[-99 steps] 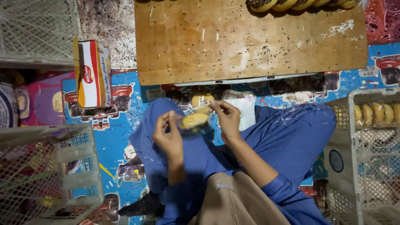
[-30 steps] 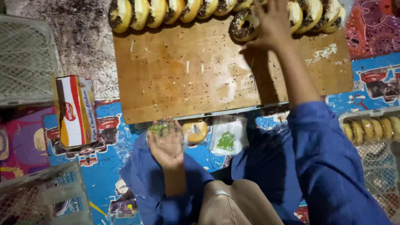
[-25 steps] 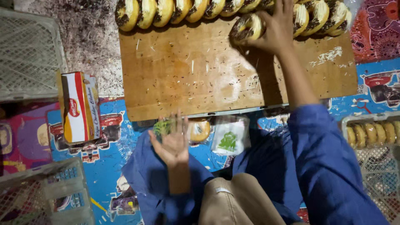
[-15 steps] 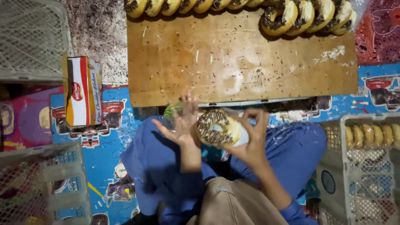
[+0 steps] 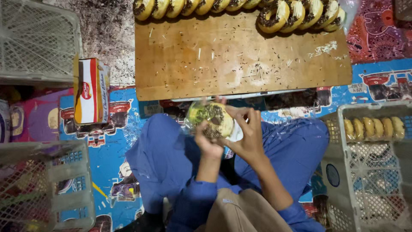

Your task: The person sits on the floor and repeatedly picks up doughnuts, places them into small plastic bags, and sets the packaged items into a nearby crate. The doughnuts are taken from a wooden board and a plastic crate.

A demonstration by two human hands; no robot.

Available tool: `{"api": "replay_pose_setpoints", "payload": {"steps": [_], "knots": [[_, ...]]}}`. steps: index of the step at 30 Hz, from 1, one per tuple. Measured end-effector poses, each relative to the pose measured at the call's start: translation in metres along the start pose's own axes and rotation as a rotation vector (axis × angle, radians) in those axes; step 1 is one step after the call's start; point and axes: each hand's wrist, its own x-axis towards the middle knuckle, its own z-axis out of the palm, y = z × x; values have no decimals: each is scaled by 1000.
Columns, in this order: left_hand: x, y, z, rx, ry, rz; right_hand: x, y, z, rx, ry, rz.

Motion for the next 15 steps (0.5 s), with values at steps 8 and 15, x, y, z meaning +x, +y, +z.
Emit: {"api": "replay_pose_setpoints", "payload": {"steps": [8,15], "knots": [[-9,14,0,-120,-85,-138,-23,10,0,44,217,-211],[-37,22,-10,907,248,208,-18,14,-41,41,-113,-472]]}}
